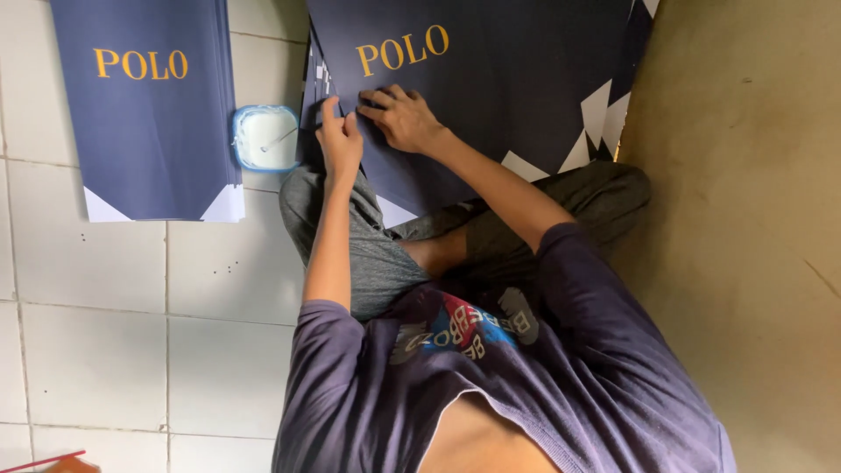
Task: The person sits on the floor and assembles dark blue paper bags with gold 'POLO' lettering. They fold the bottom flaps, apply glue from a small container using a stick, and press the seams to secure the bag shape. The person handles multiple bags one at a time, repeating the folding and gluing process.
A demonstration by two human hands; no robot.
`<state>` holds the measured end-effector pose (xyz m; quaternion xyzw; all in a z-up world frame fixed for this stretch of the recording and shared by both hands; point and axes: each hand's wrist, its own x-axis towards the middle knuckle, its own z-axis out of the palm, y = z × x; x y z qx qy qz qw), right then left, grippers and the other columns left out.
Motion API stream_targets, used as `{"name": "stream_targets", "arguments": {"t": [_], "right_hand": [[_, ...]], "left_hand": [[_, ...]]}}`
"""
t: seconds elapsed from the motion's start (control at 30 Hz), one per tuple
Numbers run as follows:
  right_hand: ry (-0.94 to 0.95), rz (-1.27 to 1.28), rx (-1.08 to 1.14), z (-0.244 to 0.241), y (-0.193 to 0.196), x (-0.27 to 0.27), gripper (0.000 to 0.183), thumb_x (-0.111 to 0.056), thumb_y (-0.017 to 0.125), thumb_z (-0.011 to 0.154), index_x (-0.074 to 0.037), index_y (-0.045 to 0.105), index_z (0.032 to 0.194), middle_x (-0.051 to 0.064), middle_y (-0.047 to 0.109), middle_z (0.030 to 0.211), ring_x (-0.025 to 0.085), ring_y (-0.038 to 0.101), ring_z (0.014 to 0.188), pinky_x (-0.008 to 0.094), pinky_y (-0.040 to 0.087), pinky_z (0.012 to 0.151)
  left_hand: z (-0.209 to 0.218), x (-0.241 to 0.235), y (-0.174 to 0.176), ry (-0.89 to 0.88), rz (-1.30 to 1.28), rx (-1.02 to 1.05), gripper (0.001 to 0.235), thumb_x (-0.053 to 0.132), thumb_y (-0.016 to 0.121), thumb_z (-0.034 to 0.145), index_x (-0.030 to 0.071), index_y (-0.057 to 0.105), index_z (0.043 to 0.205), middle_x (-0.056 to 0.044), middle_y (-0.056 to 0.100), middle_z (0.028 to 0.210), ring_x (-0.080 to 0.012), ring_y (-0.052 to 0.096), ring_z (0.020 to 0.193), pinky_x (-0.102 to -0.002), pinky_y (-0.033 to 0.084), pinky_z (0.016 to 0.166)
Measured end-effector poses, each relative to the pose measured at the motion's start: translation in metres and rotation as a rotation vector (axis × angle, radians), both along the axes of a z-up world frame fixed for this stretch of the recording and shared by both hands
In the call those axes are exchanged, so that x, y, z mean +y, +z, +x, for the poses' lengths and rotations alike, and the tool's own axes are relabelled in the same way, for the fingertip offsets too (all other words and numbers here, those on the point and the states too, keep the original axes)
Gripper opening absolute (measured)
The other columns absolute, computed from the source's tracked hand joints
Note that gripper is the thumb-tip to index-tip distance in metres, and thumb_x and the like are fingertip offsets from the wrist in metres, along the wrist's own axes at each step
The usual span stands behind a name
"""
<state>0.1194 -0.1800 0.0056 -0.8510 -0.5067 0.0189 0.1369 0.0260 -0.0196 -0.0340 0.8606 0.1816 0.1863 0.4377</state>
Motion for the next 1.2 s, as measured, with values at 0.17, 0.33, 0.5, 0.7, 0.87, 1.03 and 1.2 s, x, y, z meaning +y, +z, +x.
{"name": "stream_targets", "arguments": {"t": [0.17,0.33,0.5,0.7,0.87,1.03,1.2], "right_hand": [[-0.108,-0.052,-0.134,0.042,-0.015,-0.057,0.043,-0.031,0.061,0.092,-0.027,0.068,0.134,-0.002,0.06,0.141,0.032,0.054,0.116,0.061,0.049,0.078],[-0.256,-0.2,-0.182,0.093,-0.012,-0.166,0.044,-0.028,0.056,0.092,-0.024,0.07,0.134,-0.001,0.064,0.138,0.036,0.056,0.105,0.06,0.046,0.076],[-0.439,-0.268,-0.019,0.126,-0.023,-0.257,0.048,-0.022,0.058,0.098,-0.016,0.065,0.145,0.005,0.057,0.148,0.044,0.046,0.124,0.071,0.038,0.094],[-0.497,-0.166,0.057,0.131,-0.036,-0.293,0.052,-0.014,0.053,0.095,-0.021,0.065,0.145,-0.008,0.057,0.152,0.043,0.052,0.11,0.067,0.053,0.072],[-0.548,0.396,0.092,0.131,-0.066,-0.278,0.028,0.001,0.068,0.092,0.002,0.079,0.118,0.021,0.073,0.126,0.032,0.071,0.115,0.041,0.049,0.101],[-0.877,0.692,0.172,0.139,-0.089,-0.273,0.015,-0.018,0.08,0.092,-0.009,0.083,0.103,0.006,0.082,0.101,0.019,0.077,0.093,0.031,0.061,0.082],[-1.4,0.665,0.996,0.147,-0.044,-0.265,0.039,-0.044,0.075,0.086,-0.018,0.08,0.115,-0.002,0.075,0.121,0.014,0.069,0.113,0.028,0.056,0.096]], "left_hand": [[0.008,0.009,0.027,0.011,0.187,0.115,0.024,0.007,0.061,0.095,0.016,0.061,0.117,-0.015,0.07,0.073,-0.0471,0.062,0.069,-0.054,0.045,0.066],[0.015,0.01,0.034,-0.045,0.428,0.095,0.029,0.0,0.066,0.09,0.013,0.061,0.115,-0.024,0.066,0.075,-0.0479,0.063,0.072,-0.058,0.047,0.058],[0.017,0.011,0.049,-0.06,0.323,0.228,0.028,-0.001,0.064,0.09,0.016,0.054,0.111,-0.022,0.065,0.067,-0.0521,0.062,0.062,-0.058,0.044,0.052],[0.014,0.009,0.067,-0.032,0.355,0.427,0.026,0.012,0.069,0.098,0.019,0.052,0.116,-0.028,0.069,0.079,-0.0592,0.064,0.074,-0.064,0.048,0.059],[0.009,0.02,0.055,-0.028,0.349,0.306,0.026,0.012,0.076,0.096,0.019,0.054,0.109,-0.02,0.073,0.094,-0.0511,0.065,0.082,-0.06,0.048,0.061],[0.027,0.035,0.04,0.019,0.374,0.224,0.024,0.012,0.079,0.094,0.019,0.063,0.11,-0.014,0.07,0.085,-0.0399,0.067,0.075,-0.055,0.05,0.064],[0.075,0.045,0.028,0.046,0.384,0.075,0.018,0.011,0.074,0.096,0.015,0.072,0.113,-0.015,0.073,0.092,-0.0391,0.071,0.082,-0.053,0.055,0.065]]}}
